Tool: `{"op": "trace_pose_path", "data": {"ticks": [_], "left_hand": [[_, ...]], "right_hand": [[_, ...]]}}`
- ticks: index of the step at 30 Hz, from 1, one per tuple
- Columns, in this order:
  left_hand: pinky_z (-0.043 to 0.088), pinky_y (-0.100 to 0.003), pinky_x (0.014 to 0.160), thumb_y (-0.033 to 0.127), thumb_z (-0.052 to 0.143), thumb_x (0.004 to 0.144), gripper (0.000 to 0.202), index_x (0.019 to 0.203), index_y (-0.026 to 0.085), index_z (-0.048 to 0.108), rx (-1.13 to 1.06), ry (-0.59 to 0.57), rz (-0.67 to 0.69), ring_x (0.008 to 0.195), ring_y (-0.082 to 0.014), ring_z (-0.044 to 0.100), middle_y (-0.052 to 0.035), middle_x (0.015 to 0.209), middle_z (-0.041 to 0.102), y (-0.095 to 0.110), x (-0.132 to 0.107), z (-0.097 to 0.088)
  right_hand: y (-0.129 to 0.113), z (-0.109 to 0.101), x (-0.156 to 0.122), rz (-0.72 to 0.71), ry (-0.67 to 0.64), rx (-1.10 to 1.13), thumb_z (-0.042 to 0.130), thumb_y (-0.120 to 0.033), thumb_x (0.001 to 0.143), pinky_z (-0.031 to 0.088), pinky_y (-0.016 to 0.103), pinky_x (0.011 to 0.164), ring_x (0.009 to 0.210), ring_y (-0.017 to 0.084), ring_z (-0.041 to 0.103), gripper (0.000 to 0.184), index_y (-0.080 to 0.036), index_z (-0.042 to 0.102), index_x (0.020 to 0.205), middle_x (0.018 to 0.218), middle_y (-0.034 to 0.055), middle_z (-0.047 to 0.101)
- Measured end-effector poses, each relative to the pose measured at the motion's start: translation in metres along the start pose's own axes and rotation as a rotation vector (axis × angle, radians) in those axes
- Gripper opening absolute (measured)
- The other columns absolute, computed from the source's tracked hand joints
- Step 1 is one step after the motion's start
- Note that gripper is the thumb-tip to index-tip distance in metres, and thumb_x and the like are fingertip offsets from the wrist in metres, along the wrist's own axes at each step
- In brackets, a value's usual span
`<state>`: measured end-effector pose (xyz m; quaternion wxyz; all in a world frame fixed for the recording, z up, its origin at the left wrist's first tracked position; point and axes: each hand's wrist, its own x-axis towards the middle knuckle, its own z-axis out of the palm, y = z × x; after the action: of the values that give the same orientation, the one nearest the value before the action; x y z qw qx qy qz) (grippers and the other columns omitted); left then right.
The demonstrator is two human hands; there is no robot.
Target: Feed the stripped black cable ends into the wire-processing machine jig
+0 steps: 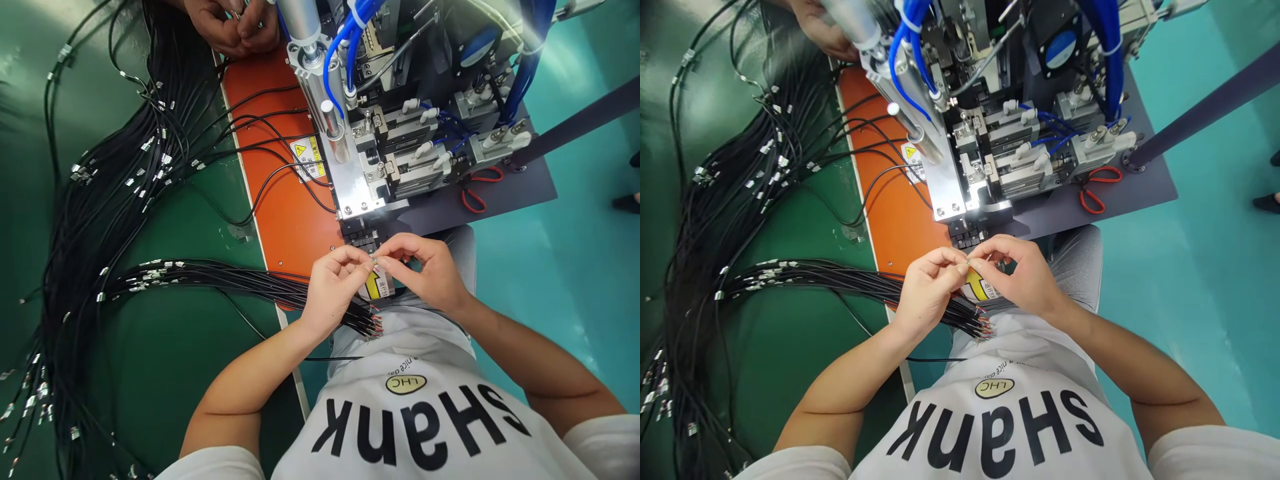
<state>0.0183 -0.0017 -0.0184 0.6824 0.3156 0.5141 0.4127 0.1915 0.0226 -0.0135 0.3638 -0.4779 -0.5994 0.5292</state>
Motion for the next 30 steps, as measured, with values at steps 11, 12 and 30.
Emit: {"op": "trace_pose_path", "data": {"ticks": [11, 12, 30], "left_hand": [[0.041, -0.018, 0.055, 0.032, 0.075, 0.081, 0.020, 0.081, 0.014, 0.067, 0.056, 0.013, -0.006, 0.058, -0.0053, 0.047, 0.0002, 0.074, 0.062, 0.001, 0.001, 0.001], [0.040, -0.018, 0.054, 0.032, 0.076, 0.080, 0.020, 0.081, 0.014, 0.067, 0.057, 0.009, -0.009, 0.057, -0.0053, 0.047, 0.0002, 0.074, 0.062, 0.002, 0.001, 0.001], [0.052, -0.028, 0.081, 0.015, 0.055, 0.094, 0.019, 0.108, 0.019, 0.066, 1.019, -0.018, 0.665, 0.090, -0.0157, 0.060, -0.0064, 0.098, 0.061, 0.001, 0.015, -0.027]], "right_hand": [[0.005, 0.006, -0.001, -0.128, 0.099, -0.154, 0.064, -0.019, 0.089, 0.048, 0.032, 0.069, 0.074, 0.017, 0.060, 0.011, -0.023, 0.065, 0.079, 0.080, 0.0013, 0.067], [0.006, 0.007, -0.002, -0.139, 0.099, -0.158, 0.063, -0.019, 0.090, 0.048, 0.033, 0.070, 0.074, 0.017, 0.060, 0.011, -0.023, 0.064, 0.079, 0.081, 0.0016, 0.067], [0.051, 0.004, 0.015, 0.223, 0.154, 0.210, 0.068, -0.039, 0.087, 0.047, 0.027, 0.065, 0.066, 0.013, 0.057, 0.022, -0.018, 0.063, 0.082, 0.076, 0.0008, 0.065]]}}
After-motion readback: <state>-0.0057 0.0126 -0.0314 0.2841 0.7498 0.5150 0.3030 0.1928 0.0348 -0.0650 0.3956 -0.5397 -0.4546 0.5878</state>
